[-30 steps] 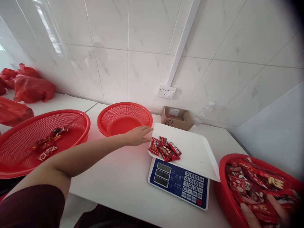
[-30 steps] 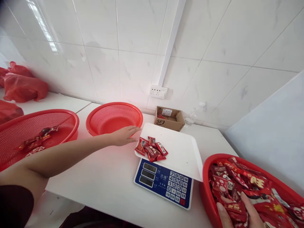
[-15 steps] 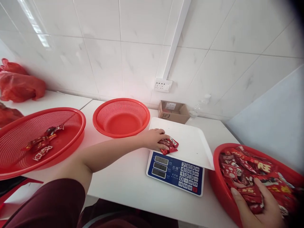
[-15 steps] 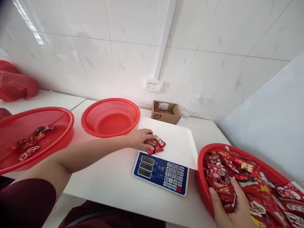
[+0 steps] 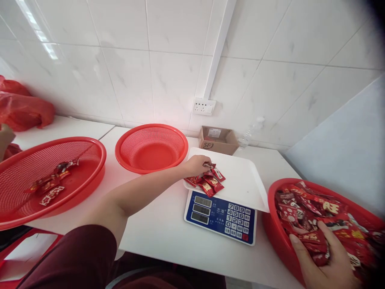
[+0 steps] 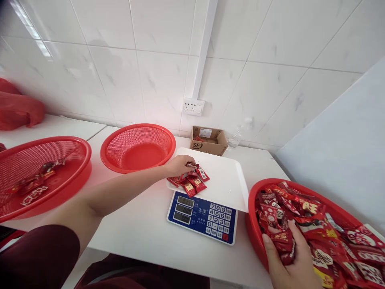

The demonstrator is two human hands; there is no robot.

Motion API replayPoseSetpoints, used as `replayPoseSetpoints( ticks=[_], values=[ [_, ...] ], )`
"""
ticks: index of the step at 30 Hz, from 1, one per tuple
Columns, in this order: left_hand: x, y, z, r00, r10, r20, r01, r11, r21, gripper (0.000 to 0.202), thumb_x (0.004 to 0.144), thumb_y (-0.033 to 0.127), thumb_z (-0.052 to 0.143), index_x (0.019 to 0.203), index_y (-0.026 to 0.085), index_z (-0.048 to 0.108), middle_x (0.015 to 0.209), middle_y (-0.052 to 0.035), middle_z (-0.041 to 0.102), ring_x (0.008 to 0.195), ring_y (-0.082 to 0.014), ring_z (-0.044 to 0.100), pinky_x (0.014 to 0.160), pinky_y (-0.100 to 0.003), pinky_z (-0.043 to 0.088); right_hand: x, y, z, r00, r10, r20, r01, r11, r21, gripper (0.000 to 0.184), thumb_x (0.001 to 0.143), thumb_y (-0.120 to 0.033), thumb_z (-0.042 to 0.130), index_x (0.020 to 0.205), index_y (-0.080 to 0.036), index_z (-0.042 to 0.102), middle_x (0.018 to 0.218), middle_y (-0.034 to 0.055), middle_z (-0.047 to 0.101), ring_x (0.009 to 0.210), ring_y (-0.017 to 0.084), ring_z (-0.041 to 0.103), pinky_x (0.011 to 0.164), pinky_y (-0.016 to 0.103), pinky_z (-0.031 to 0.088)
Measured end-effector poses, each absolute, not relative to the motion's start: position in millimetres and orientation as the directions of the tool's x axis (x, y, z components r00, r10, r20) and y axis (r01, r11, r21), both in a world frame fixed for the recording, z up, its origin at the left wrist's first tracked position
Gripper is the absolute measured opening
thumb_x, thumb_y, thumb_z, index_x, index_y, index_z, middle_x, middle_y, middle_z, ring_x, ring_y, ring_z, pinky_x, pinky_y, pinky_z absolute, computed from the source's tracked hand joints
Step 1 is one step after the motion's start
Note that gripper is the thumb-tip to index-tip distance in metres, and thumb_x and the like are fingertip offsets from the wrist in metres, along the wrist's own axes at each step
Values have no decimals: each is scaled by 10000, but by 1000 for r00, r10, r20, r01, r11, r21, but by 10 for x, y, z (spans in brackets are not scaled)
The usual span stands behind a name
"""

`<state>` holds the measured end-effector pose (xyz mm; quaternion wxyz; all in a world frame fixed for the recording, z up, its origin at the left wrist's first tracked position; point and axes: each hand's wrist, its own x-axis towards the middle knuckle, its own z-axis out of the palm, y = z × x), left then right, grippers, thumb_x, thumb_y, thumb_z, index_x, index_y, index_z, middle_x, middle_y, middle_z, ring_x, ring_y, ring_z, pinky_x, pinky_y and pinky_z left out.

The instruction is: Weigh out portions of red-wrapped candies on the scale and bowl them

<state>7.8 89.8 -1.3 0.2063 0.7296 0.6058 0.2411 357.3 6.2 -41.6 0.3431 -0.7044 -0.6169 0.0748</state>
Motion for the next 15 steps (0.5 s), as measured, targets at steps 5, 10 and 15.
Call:
replayPoseSetpoints(
  ticks=[5, 10, 15],
  values=[
    [35, 954, 41, 2, 986, 165, 759, -109, 642, 190, 823, 240, 560, 970, 170, 657, 900, -19, 694, 825, -159, 630, 721, -243, 485, 3554, 42, -355, 235, 923, 306, 815, -16, -579, 723, 760, -643, 539, 1405, -352, 393, 1309, 70, 550, 1111, 355, 564, 931, 506, 470],
    [-236, 877, 260, -105, 961, 256, 789, -76, 610, 231, 867, 211, 484, 1044, 158, 623, 976, -55, 683, 907, -178, 620, 790, -263, 473, 3553, 48, -377, 222, 925, 309, 802, 7, -598, 746, 756, -646, 535, 1404, -298, 410, 1311, 94, 546, 1112, 367, 560, 967, 513, 444],
    [-751, 685, 396, -178, 954, 243, 844, 22, 535, 242, 885, 232, 447, 1038, 167, 622, 989, -67, 677, 919, -206, 618, 816, -302, 472, 3584, 80, -464, 234, 912, 337, 793, 22, -609, 729, 736, -643, 552, 1384, -334, 427, 1332, 62, 535, 1141, 352, 547, 976, 495, 444]
  ],
)
